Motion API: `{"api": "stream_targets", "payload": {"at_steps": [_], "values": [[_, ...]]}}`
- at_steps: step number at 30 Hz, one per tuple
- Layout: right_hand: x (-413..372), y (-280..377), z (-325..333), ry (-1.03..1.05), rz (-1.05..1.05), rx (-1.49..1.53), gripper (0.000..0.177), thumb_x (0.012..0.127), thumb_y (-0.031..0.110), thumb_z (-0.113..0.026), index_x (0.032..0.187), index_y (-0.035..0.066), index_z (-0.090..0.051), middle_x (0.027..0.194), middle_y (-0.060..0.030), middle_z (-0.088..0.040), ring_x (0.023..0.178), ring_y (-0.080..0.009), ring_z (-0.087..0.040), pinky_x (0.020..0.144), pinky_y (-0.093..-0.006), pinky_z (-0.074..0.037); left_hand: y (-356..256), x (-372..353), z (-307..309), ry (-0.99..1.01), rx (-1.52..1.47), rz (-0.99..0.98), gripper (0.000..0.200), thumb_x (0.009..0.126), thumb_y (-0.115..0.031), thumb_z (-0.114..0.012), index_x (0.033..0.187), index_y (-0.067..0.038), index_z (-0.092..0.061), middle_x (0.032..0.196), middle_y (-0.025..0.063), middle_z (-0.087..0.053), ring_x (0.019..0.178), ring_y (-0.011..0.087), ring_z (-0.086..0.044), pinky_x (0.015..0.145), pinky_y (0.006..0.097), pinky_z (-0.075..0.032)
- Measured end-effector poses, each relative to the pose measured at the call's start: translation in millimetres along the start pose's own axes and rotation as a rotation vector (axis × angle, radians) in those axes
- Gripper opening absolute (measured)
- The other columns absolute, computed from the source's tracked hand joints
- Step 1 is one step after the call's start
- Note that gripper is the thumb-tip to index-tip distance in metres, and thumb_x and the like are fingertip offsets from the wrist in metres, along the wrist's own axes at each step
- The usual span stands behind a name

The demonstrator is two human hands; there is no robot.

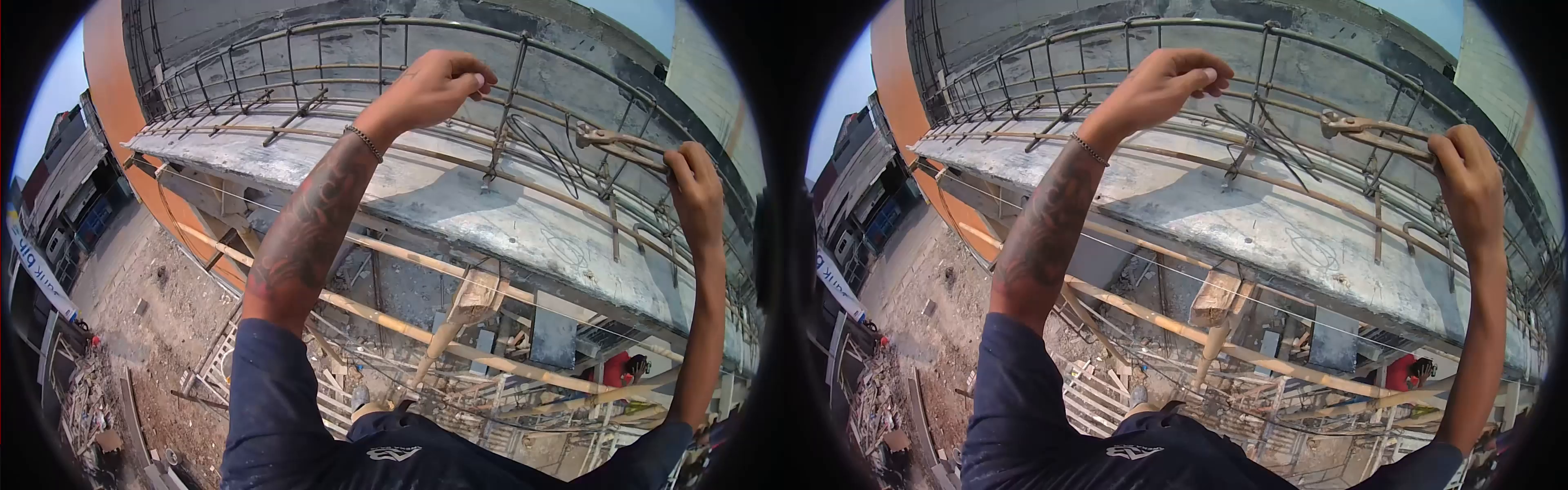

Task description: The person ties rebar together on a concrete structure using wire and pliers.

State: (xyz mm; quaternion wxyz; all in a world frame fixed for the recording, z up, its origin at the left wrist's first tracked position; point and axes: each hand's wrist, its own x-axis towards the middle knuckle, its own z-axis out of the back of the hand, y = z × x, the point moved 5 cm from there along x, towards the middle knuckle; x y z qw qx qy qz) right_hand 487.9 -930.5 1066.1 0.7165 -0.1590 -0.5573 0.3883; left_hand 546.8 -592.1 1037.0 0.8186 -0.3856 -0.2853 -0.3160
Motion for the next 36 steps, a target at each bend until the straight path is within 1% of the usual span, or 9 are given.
{"api": "stream_targets", "payload": {"at_steps": [13, 15, 18, 21, 23, 25, 26, 29, 36], "values": [[123, 71, -50, -0.15, 0.363, -0.309, 0.013, 0.067, 0.011, -0.064, 0.078, 0.007, -0.06, 0.093, -0.006, -0.057, 0.106, -0.0227, -0.057, 0.092, -0.037, -0.048, -15, 52, -54, 0.375, -0.673, 0.067, 0.033, 0.101, -0.018, -0.048, 0.129, 0.0, -0.05, 0.102, 0.0052, -0.064, 0.095, 0.0117, -0.064, 0.085, 0.0278, -0.053], [132, 79, -46, -0.154, 0.418, -0.313, 0.01, 0.08, 0.011, -0.064, 0.079, 0.006, -0.055, 0.083, -0.0053, -0.055, 0.086, -0.021, -0.059, 0.079, -0.0355, -0.049, -13, 47, -55, 0.327, -0.667, 0.029, 0.032, 0.102, -0.019, -0.048, 0.128, -0.001, -0.047, 0.097, 0.0042, -0.063, 0.09, 0.0123, -0.065, 0.082, 0.0294, -0.055], [140, 72, -60, 0.038, 0.148, -0.381, 0.02, 0.078, 0.019, -0.063, 0.094, 0.009, -0.067, 0.108, -0.0101, -0.059, 0.116, -0.0285, -0.049, 0.109, -0.0532, -0.026, -3, 56, -56, 0.162, -0.711, -0.034, 0.03, 0.102, -0.02, -0.047, 0.127, -0.002, -0.046, 0.093, 0.0043, -0.063, 0.085, 0.0136, -0.065, 0.076, 0.0282, -0.055], [139, 62, -64, -0.047, -0.121, -0.342, 0.04, 0.077, 0.019, -0.065, 0.116, 0.008, -0.064, 0.128, -0.0157, -0.051, 0.121, -0.0308, -0.047, 0.11, -0.0536, -0.026, 2, 64, -54, 0.0, -0.776, -0.086, 0.025, 0.101, -0.013, -0.047, 0.123, -0.001, -0.045, 0.085, 0.0064, -0.06, 0.078, 0.014, -0.064, 0.071, 0.0294, -0.056], [134, 53, -61, 0.075, -0.213, -0.456, 0.054, 0.082, 0.016, -0.064, 0.133, 0.006, -0.052, 0.144, -0.0188, -0.038, 0.124, -0.0305, -0.046, 0.109, -0.0506, -0.032, 21, 66, -58, -0.18, -0.794, 0.102, 0.031, 0.101, -0.018, -0.047, 0.128, -0.002, -0.043, 0.092, 0.0078, -0.059, 0.078, 0.0134, -0.062, 0.071, 0.0283, -0.055], [125, 48, -49, -0.122, -0.422, 1.009, 0.052, 0.089, 0.012, -0.057, 0.139, 0.003, -0.043, 0.141, -0.0224, -0.041, 0.122, -0.0301, -0.048, 0.104, -0.0442, -0.04, 19, 62, -54, -0.158, -0.784, 0.129, 0.035, 0.101, -0.019, -0.048, 0.131, -0.003, -0.038, 0.092, 0.0082, -0.059, 0.078, 0.0139, -0.062, 0.071, 0.0293, -0.056], [130, 64, -42, -0.43, -0.671, 0.971, 0.034, 0.095, 0.011, -0.049, 0.127, -0.002, -0.051, 0.118, -0.0212, -0.057, 0.103, -0.0245, -0.059, 0.091, -0.0377, -0.05, 16, 60, -53, -0.129, -0.769, 0.149, 0.04, 0.101, -0.02, -0.049, 0.134, -0.003, -0.034, 0.092, 0.0085, -0.059, 0.079, 0.0143, -0.062, 0.072, 0.0302, -0.057], [134, 54, -46, -0.126, -0.866, 0.838, 0.02, 0.096, 0.01, -0.048, 0.105, -0.004, -0.059, 0.085, -0.0155, -0.064, 0.076, -0.0187, -0.063, 0.073, -0.0359, -0.054, 18, 63, -65, -0.114, -0.953, 0.069, 0.041, 0.1, -0.021, -0.051, 0.133, -0.004, -0.034, 0.091, 0.0081, -0.059, 0.078, 0.0143, -0.062, 0.072, 0.0298, -0.057], [131, 45, -74, -0.364, -0.674, 0.995, 0.019, 0.098, 0.018, -0.051, 0.091, 0.001, -0.058, 0.069, -0.0023, -0.055, 0.06, -0.0094, -0.054, 0.053, -0.025, -0.047, -9, 43, -53, 0.133, -0.853, 0.125, 0.029, 0.1, -0.029, -0.053, 0.116, -0.005, -0.049, 0.08, 0.0035, -0.057, 0.071, 0.0095, -0.056, 0.062, 0.024, -0.05]]}}
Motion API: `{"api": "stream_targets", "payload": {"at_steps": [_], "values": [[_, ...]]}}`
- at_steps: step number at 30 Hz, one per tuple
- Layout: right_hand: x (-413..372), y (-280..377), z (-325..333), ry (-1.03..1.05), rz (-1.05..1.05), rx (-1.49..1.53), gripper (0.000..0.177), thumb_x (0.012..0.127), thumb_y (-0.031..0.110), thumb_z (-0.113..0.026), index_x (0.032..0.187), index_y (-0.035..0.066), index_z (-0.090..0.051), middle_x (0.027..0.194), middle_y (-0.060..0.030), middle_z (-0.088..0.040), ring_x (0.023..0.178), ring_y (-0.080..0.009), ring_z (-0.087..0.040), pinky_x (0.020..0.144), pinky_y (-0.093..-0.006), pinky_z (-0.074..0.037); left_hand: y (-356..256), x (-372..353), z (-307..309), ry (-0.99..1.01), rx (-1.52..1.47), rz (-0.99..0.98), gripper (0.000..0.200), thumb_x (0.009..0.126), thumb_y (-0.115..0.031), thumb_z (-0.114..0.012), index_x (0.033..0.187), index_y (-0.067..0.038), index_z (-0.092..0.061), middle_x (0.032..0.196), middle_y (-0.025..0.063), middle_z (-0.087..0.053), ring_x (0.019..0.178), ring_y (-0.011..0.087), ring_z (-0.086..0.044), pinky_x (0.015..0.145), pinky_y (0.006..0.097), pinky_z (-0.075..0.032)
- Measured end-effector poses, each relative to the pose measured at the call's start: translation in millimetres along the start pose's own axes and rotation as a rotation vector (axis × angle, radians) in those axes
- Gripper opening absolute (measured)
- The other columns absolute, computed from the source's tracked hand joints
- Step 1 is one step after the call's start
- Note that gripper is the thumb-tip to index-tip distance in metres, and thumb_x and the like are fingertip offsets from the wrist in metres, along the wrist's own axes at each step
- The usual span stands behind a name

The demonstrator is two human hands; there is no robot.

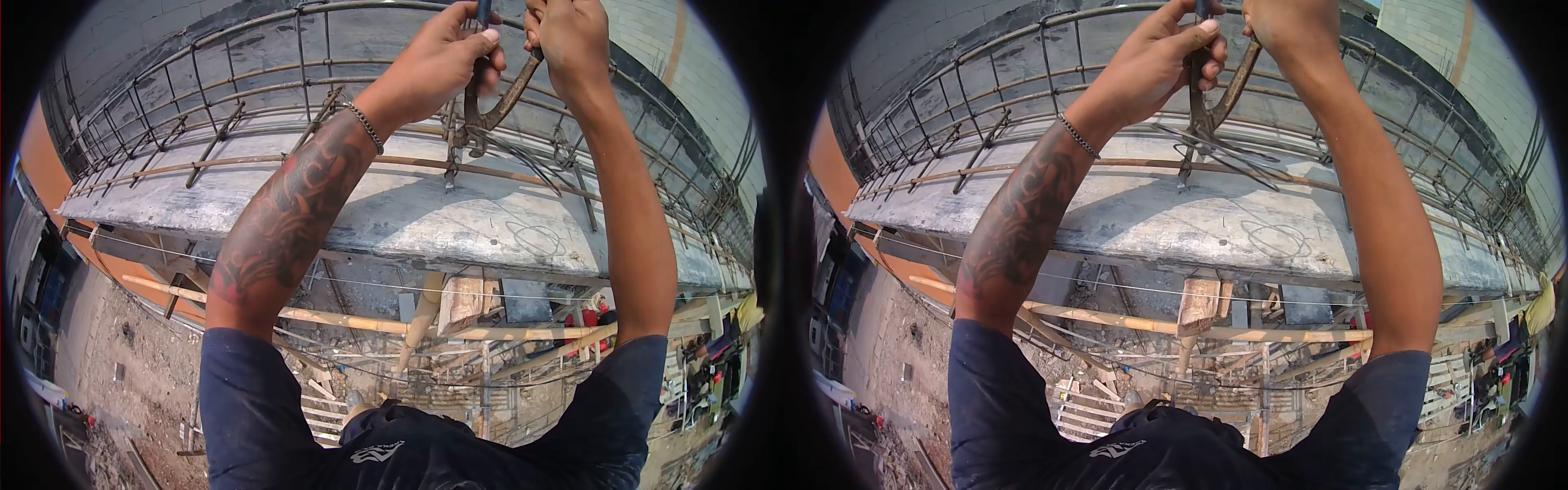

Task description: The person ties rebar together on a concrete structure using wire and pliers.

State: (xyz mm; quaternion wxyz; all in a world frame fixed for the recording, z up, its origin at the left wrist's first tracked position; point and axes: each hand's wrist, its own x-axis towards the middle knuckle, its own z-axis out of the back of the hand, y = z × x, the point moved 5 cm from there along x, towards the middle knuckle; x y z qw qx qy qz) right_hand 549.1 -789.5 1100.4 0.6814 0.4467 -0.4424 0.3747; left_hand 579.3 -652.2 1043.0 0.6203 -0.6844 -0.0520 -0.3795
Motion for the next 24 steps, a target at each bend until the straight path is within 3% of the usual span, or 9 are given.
{"api": "stream_targets", "payload": {"at_steps": [6, 10, 12, 13, 15, 16, 19, 21, 24], "values": [[-16, 20, -24, -0.382, -0.064, 0.15, 0.022, 0.101, 0.023, -0.049, 0.109, 0.001, -0.05, 0.085, -0.0051, -0.055, 0.068, -0.0091, -0.056, 0.058, -0.0248, -0.05, 8, -5, 1, 0.121, -0.03, -0.123, 0.019, 0.102, -0.018, -0.047, 0.116, -0.005, -0.048, 0.081, 0.004, -0.057, 0.063, 0.0079, -0.05, 0.057, 0.024, -0.045], [-16, 16, -20, -0.216, -0.081, 0.322, 0.023, 0.101, 0.023, -0.049, 0.11, 0.002, -0.05, 0.09, -0.006, -0.055, 0.072, -0.0101, -0.056, 0.058, -0.0242, -0.05, 2, -10, 1, 0.129, -0.028, -0.102, 0.019, 0.103, -0.024, -0.046, 0.108, -0.007, -0.049, 0.076, 0.0016, -0.054, 0.063, 0.0066, -0.047, 0.055, 0.0228, -0.042], [-9, -4, -15, -0.151, 0.093, -0.519, 0.026, 0.101, 0.024, -0.05, 0.114, 0.002, -0.049, 0.089, -0.007, -0.055, 0.077, -0.012, -0.057, 0.062, -0.0262, -0.052, 1, -1, 13, 0.366, -0.209, 0.037, 0.025, 0.1, -0.03, -0.052, 0.106, -0.006, -0.053, 0.075, 0.0021, -0.055, 0.066, 0.0084, -0.051, 0.058, 0.0245, -0.045], [-10, 3, -7, -0.148, 0.094, -0.518, 0.026, 0.101, 0.024, -0.05, 0.114, 0.002, -0.049, 0.089, -0.007, -0.055, 0.077, -0.012, -0.057, 0.062, -0.0262, -0.052, 1, -4, 10, 0.604, -0.388, 0.173, 0.032, 0.097, -0.036, -0.059, 0.104, -0.005, -0.058, 0.075, 0.0026, -0.056, 0.069, 0.0101, -0.055, 0.062, 0.0261, -0.048], [-14, 26, -10, 0.283, 0.0, 0.672, 0.027, 0.099, 0.023, -0.053, 0.116, 0.002, -0.051, 0.092, -0.0094, -0.057, 0.083, -0.017, -0.059, 0.07, -0.0313, -0.053, 7, -7, -2, 0.35, -0.205, 0.029, 0.026, 0.1, -0.032, -0.052, 0.106, -0.006, -0.054, 0.075, 0.0016, -0.055, 0.066, 0.0082, -0.051, 0.058, 0.024, -0.045], [-9, 25, -19, 0.285, 0.002, 0.673, 0.027, 0.099, 0.023, -0.053, 0.116, 0.002, -0.051, 0.092, -0.0094, -0.057, 0.083, -0.017, -0.059, 0.07, -0.0313, -0.053, 4, -9, 0, 0.098, -0.021, -0.112, 0.02, 0.104, -0.027, -0.045, 0.107, -0.007, -0.05, 0.075, 0.0005, -0.053, 0.063, 0.0063, -0.047, 0.054, 0.0219, -0.041], [5, 18, -33, -0.155, -0.098, 0.14, 0.028, 0.1, 0.026, -0.049, 0.114, 0.001, -0.052, 0.086, -0.0104, -0.058, 0.081, -0.0197, -0.06, 0.074, -0.0348, -0.053, 0, -13, -1, 0.085, 0.012, -0.082, 0.022, 0.104, -0.029, -0.045, 0.108, -0.008, -0.051, 0.076, 0.0001, -0.053, 0.064, 0.0059, -0.047, 0.056, 0.0217, -0.042], [6, 18, -42, -0.175, -0.411, 0.741, 0.033, 0.102, 0.03, -0.041, 0.112, 0.001, -0.053, 0.08, -0.0111, -0.058, 0.08, -0.0209, -0.061, 0.073, -0.0348, -0.054, 1, -14, -2, 0.076, -0.007, -0.101, 0.021, 0.102, -0.028, -0.048, 0.108, -0.008, -0.052, 0.076, 0.0, -0.053, 0.064, 0.0065, -0.048, 0.056, 0.0228, -0.042], [11, 25, -38, 0.104, -0.485, 0.752, 0.034, 0.103, 0.033, -0.034, 0.101, 0.005, -0.052, 0.071, -0.0066, -0.055, 0.068, -0.0175, -0.06, 0.063, -0.0317, -0.054, -1, -7, 3, 0.091, -0.019, -0.182, 0.025, 0.098, -0.022, -0.055, 0.116, -0.005, -0.051, 0.082, 0.0037, -0.058, 0.072, 0.0109, -0.056, 0.064, 0.0258, -0.048]]}}
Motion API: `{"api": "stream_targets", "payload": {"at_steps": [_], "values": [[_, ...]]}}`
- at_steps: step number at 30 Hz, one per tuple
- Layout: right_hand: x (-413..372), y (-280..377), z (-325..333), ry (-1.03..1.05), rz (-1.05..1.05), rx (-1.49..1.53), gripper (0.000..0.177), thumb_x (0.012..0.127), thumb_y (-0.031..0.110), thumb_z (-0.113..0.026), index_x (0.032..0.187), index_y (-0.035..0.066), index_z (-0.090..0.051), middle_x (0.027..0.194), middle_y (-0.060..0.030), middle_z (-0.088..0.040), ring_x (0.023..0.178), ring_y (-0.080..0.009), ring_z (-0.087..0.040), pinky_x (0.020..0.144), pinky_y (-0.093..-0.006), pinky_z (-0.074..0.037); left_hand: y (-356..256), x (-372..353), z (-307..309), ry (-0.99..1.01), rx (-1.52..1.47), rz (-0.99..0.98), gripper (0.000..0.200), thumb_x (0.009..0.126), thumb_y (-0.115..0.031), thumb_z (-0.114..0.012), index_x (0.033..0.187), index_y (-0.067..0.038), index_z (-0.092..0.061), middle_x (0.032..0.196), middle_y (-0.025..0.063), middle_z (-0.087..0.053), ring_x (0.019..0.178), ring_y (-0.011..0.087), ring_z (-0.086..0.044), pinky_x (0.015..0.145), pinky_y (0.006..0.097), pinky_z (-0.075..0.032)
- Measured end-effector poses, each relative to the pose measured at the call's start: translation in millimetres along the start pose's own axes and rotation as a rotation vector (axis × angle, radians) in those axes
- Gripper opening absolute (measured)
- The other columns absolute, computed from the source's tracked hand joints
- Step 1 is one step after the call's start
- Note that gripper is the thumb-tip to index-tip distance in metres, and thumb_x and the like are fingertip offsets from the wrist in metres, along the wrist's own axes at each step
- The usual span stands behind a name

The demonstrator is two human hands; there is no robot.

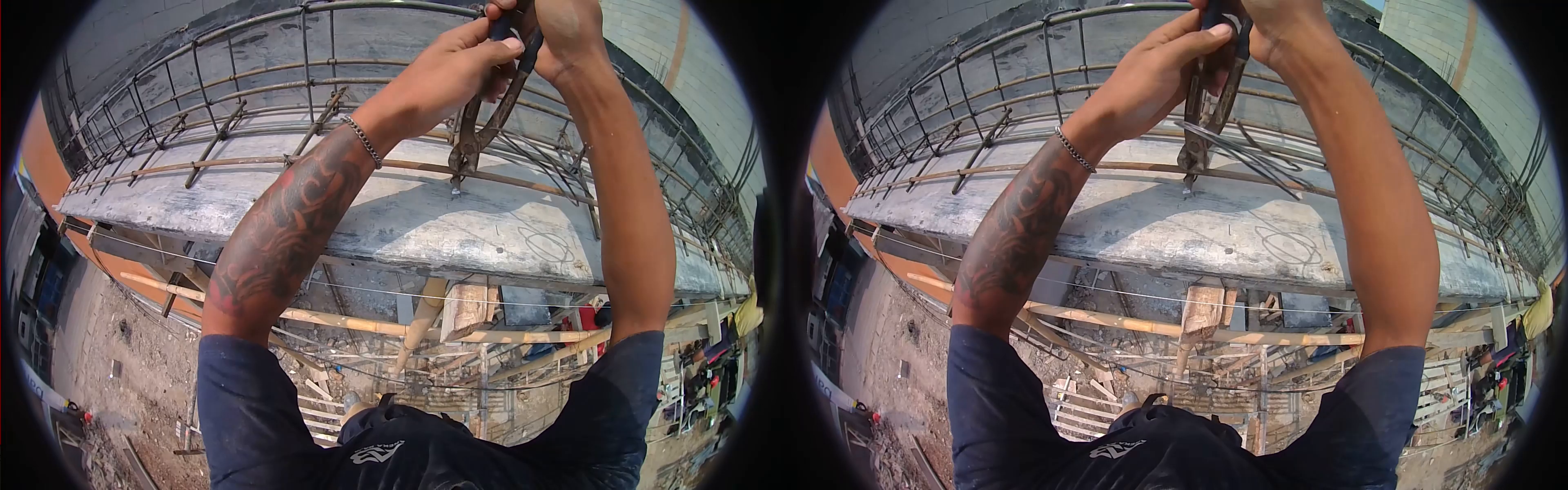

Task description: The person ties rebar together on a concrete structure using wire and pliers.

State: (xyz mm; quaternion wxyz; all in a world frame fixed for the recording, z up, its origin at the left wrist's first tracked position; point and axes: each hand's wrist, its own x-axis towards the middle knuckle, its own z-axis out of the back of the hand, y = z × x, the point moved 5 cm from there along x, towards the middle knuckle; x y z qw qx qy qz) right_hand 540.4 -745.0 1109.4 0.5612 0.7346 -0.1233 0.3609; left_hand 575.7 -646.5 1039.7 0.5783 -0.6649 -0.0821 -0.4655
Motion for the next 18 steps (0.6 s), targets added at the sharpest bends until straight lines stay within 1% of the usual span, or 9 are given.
{"api": "stream_targets", "payload": {"at_steps": [1, 2, 4, 7, 8, 11, 13, 15, 18], "values": [[-4, 4, -7, 0.148, 0.042, 0.141, 0.033, 0.103, 0.033, -0.034, 0.097, 0.006, -0.051, 0.07, -0.0047, -0.054, 0.064, -0.0162, -0.058, 0.06, -0.0308, -0.053, -3, 2, 1, 0.022, 0.007, -0.066, 0.034, 0.095, -0.018, -0.058, 0.124, -0.003, -0.049, 0.088, 0.0074, -0.062, 0.08, 0.0146, -0.064, 0.07, 0.0278, -0.053], [17, -3, 0, -0.052, 0.032, 0.011, 0.031, 0.104, 0.035, -0.037, 0.092, 0.008, -0.049, 0.067, -0.0011, -0.051, 0.058, -0.013, -0.055, 0.055, -0.0291, -0.052, -10, -1, -4, 0.02, 0.012, -0.067, 0.034, 0.095, -0.018, -0.058, 0.124, -0.003, -0.049, 0.088, 0.0074, -0.062, 0.08, 0.0146, -0.064, 0.07, 0.0278, -0.053], [23, -8, -1, -0.017, 0.044, 0.023, 0.03, 0.104, 0.035, -0.039, 0.092, 0.009, -0.05, 0.068, -0.0008, -0.052, 0.058, -0.0125, -0.055, 0.055, -0.0293, -0.051, -3, -11, -27, 0.169, -0.269, 0.31, 0.024, 0.091, -0.022, -0.063, 0.106, -0.004, -0.059, 0.073, 0.003, -0.058, 0.064, 0.0122, -0.057, 0.059, 0.0265, -0.046], [19, -3, -4, 0.129, 0.088, 0.099, 0.029, 0.102, 0.035, -0.047, 0.094, 0.008, -0.051, 0.068, 0.0002, -0.051, 0.058, -0.0114, -0.053, 0.056, -0.0294, -0.051, 1, -4, -28, 0.103, 0.003, 0.29, 0.024, 0.092, -0.026, -0.061, 0.081, -0.005, -0.06, 0.059, -0.0018, -0.05, 0.051, 0.0108, -0.045, 0.051, 0.0281, -0.038], [17, 0, -7, 0.121, 0.037, 0.029, 0.029, 0.101, 0.036, -0.048, 0.095, 0.008, -0.052, 0.067, 0.0009, -0.05, 0.058, -0.0112, -0.052, 0.056, -0.0296, -0.051, -2, -5, -28, -0.059, 0.112, 0.239, 0.037, 0.09, -0.03, -0.061, 0.062, -0.007, -0.052, 0.052, -0.0038, -0.044, 0.046, 0.0102, -0.039, 0.047, 0.0302, -0.034], [7, 11, -15, 0.026, -0.123, -0.185, 0.03, 0.098, 0.037, -0.056, 0.102, 0.008, -0.053, 0.065, 0.0021, -0.048, 0.057, -0.0107, -0.051, 0.056, -0.0289, -0.051, -11, -15, -29, -0.494, 0.527, 0.311, 0.032, 0.083, -0.028, -0.067, 0.066, -0.001, -0.06, 0.06, 0.0048, -0.059, 0.052, 0.0148, -0.054, 0.052, 0.034, -0.042], [27, -4, -12, 0.286, -0.065, 0.003, 0.029, 0.097, 0.038, -0.058, 0.095, 0.01, -0.056, 0.063, 0.0027, -0.049, 0.055, -0.0105, -0.052, 0.053, -0.0276, -0.049, -12, -21, -30, -0.538, 0.47, 0.21, 0.037, 0.077, -0.034, -0.071, 0.063, -0.001, -0.06, 0.056, 0.0029, -0.055, 0.052, 0.0144, -0.053, 0.05, 0.0314, -0.039], [37, -13, -5, 0.469, -0.109, 0.205, 0.031, 0.097, 0.04, -0.056, 0.092, 0.01, -0.056, 0.063, 0.0035, -0.05, 0.054, -0.0102, -0.053, 0.052, -0.0263, -0.048, -11, -16, -19, -0.254, 0.48, 0.131, 0.035, 0.077, -0.032, -0.07, 0.063, -0.002, -0.06, 0.057, 0.0047, -0.057, 0.053, 0.0152, -0.057, 0.049, 0.0315, -0.04], [47, -15, -24, 1.396, -0.105, 0.44, 0.026, 0.099, 0.03, -0.052, 0.087, 0.008, -0.056, 0.067, 0.0009, -0.052, 0.058, -0.0108, -0.055, 0.055, -0.0267, -0.049, -8, -10, -19, -0.049, 0.244, 0.064, 0.03, 0.087, -0.02, -0.062, 0.061, -0.008, -0.054, 0.053, 0.0021, -0.052, 0.043, 0.0121, -0.048, 0.043, 0.028, -0.038]]}}
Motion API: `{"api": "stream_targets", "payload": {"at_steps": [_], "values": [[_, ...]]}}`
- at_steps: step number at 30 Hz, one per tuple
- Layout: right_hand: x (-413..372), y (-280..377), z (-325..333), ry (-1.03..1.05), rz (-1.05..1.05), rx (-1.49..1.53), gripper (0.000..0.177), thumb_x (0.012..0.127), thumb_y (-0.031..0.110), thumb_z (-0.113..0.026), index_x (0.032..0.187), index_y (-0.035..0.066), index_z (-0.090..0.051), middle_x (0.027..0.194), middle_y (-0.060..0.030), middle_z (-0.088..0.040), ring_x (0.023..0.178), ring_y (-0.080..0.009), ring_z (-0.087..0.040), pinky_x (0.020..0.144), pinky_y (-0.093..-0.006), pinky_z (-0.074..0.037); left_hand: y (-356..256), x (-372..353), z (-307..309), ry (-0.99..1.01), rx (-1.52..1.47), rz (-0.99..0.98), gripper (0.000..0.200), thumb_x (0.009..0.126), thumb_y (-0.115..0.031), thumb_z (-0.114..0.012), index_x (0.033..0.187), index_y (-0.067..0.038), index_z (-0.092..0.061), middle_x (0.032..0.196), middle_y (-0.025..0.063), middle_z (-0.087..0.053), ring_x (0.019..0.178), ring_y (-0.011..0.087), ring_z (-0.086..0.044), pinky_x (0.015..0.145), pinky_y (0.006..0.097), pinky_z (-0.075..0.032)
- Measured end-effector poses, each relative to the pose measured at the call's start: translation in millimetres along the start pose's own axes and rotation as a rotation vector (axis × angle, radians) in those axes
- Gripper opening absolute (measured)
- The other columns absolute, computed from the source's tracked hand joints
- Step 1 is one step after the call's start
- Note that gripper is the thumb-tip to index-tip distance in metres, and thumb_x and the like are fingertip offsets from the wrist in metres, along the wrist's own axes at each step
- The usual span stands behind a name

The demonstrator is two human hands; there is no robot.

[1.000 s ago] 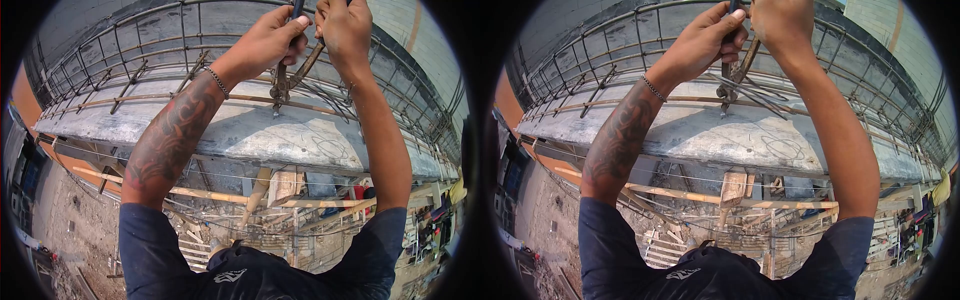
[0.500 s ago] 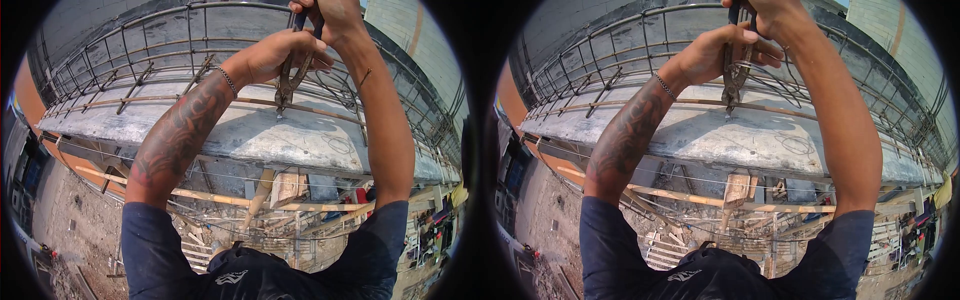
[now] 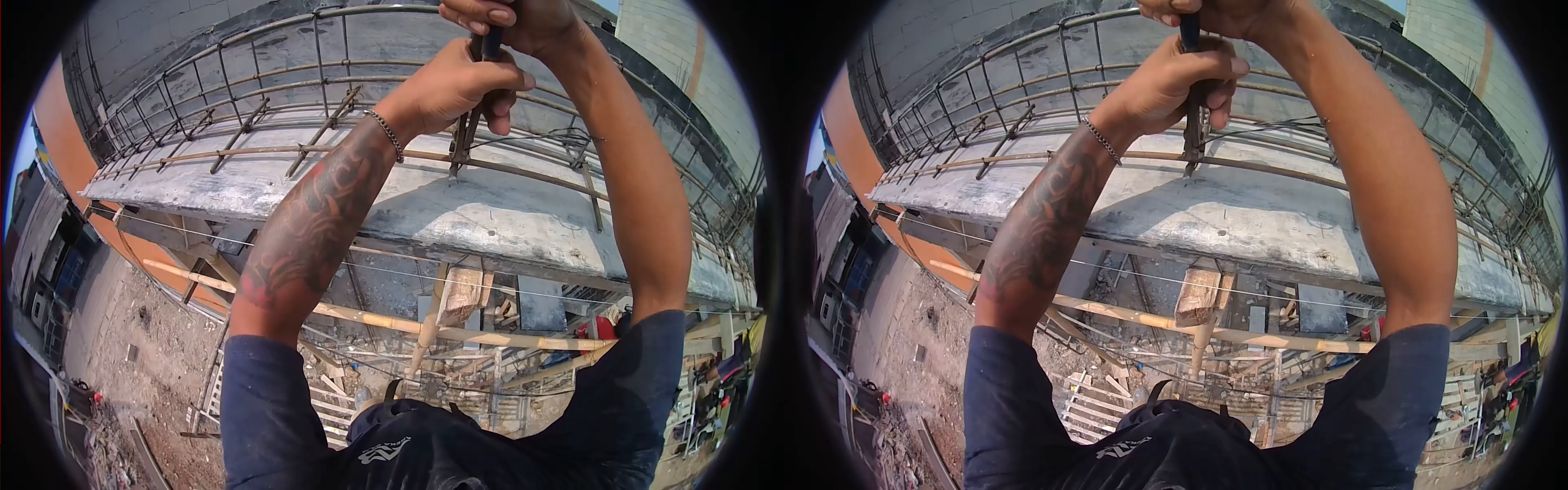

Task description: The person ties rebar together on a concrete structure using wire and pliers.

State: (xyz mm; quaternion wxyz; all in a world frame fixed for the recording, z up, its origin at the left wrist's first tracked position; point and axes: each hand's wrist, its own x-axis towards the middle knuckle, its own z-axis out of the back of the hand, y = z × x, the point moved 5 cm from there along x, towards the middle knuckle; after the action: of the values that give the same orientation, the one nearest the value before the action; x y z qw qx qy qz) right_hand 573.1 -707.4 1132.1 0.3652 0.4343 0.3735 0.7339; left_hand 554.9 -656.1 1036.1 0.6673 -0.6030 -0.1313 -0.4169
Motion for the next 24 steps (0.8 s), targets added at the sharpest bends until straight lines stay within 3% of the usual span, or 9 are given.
{"api": "stream_targets", "payload": {"at_steps": [1, 3, 4, 9, 11, 15, 17, 19, 24], "values": [[4, 0, -10, 0.014, 0.001, -0.006, 0.026, 0.099, 0.03, -0.052, 0.087, 0.008, -0.056, 0.067, 0.0009, -0.052, 0.058, -0.0108, -0.055, 0.055, -0.0267, -0.049, 2, 1, -4, 0.014, -0.109, 0.091, 0.031, 0.088, -0.018, -0.062, 0.06, -0.007, -0.053, 0.053, 0.0024, -0.052, 0.042, 0.0124, -0.048, 0.043, 0.0276, -0.039], [-14, 6, -19, -1.162, 0.095, -0.505, 0.028, 0.099, 0.027, -0.048, 0.08, 0.008, -0.056, 0.07, -0.0027, -0.054, 0.059, -0.0123, -0.055, 0.058, -0.0318, -0.051, 2, 5, -4, -0.229, -0.012, 0.089, 0.031, 0.084, -0.018, -0.063, 0.059, -0.004, -0.054, 0.051, 0.0038, -0.052, 0.043, 0.0133, -0.05, 0.044, 0.0287, -0.04], [5, 11, -50, -1.529, -0.337, -0.662, 0.029, 0.1, 0.028, -0.046, 0.082, 0.008, -0.054, 0.074, -0.0051, -0.056, 0.058, -0.0135, -0.053, 0.06, -0.0378, -0.051, 3, 3, 0, -0.457, 0.079, 0.1, 0.031, 0.081, -0.019, -0.065, 0.057, -0.002, -0.055, 0.05, 0.0052, -0.053, 0.044, 0.0141, -0.053, 0.045, 0.0299, -0.041], [-4, 3, -63, -1.715, -0.408, -0.424, 0.036, 0.102, 0.039, -0.041, 0.083, 0.011, -0.054, 0.064, 0.0001, -0.05, 0.056, -0.0121, -0.049, 0.055, -0.0384, -0.047, -16, -13, -1, -0.535, 0.408, -0.093, 0.033, 0.08, -0.021, -0.067, 0.057, 0.001, -0.056, 0.05, 0.0068, -0.056, 0.049, 0.0139, -0.058, 0.049, 0.032, -0.044], [-26, 2, -20, -0.994, 0.107, -0.232, 0.042, 0.1, 0.049, -0.042, 0.083, 0.012, -0.053, 0.059, 0.0028, -0.047, 0.051, -0.0105, -0.047, 0.051, -0.0337, -0.047, -22, -9, -6, -0.306, 0.294, -0.008, 0.029, 0.08, -0.02, -0.066, 0.062, 0.002, -0.059, 0.051, 0.009, -0.057, 0.049, 0.0156, -0.058, 0.051, 0.0328, -0.045], [-31, 9, -20, -0.702, 0.173, -0.104, 0.044, 0.095, 0.057, -0.05, 0.086, 0.013, -0.053, 0.057, 0.0029, -0.05, 0.046, -0.011, -0.049, 0.051, -0.0315, -0.05, -14, 1, -21, -0.394, 0.379, -0.024, 0.026, 0.079, -0.018, -0.064, 0.068, 0.006, -0.06, 0.054, 0.0157, -0.059, 0.054, 0.0242, -0.062, 0.055, 0.0374, -0.047], [-40, 3, -30, -1.489, 0.375, -0.312, 0.032, 0.096, 0.036, -0.058, 0.077, 0.009, -0.056, 0.064, -0.0031, -0.054, 0.054, -0.0141, -0.054, 0.051, -0.0324, -0.048, -17, -1, -19, -0.616, 0.53, 0.073, 0.026, 0.078, -0.018, -0.065, 0.068, 0.006, -0.061, 0.058, 0.0193, -0.061, 0.057, 0.0304, -0.065, 0.057, 0.0399, -0.048], [-29, 7, -54, -1.474, 0.158, -0.951, 0.024, 0.095, 0.017, -0.054, 0.075, 0.004, -0.056, 0.068, -0.006, -0.056, 0.058, -0.0132, -0.054, 0.048, -0.0315, -0.044, -16, -3, -21, -0.638, 0.477, 0.099, 0.024, 0.077, -0.016, -0.067, 0.068, 0.006, -0.062, 0.061, 0.022, -0.062, 0.06, 0.0342, -0.065, 0.058, 0.0413, -0.049], [-28, 7, -73, -1.423, -0.153, -1.163, 0.016, 0.091, 0.003, -0.048, 0.079, -0.002, -0.057, 0.066, -0.0052, -0.055, 0.055, -0.0099, -0.049, 0.044, -0.0282, -0.04, -18, -15, -15, -0.508, 0.526, -0.113, 0.028, 0.075, -0.019, -0.075, 0.066, 0.004, -0.062, 0.06, 0.013, -0.064, 0.057, 0.0227, -0.065, 0.056, 0.0358, -0.049]]}}
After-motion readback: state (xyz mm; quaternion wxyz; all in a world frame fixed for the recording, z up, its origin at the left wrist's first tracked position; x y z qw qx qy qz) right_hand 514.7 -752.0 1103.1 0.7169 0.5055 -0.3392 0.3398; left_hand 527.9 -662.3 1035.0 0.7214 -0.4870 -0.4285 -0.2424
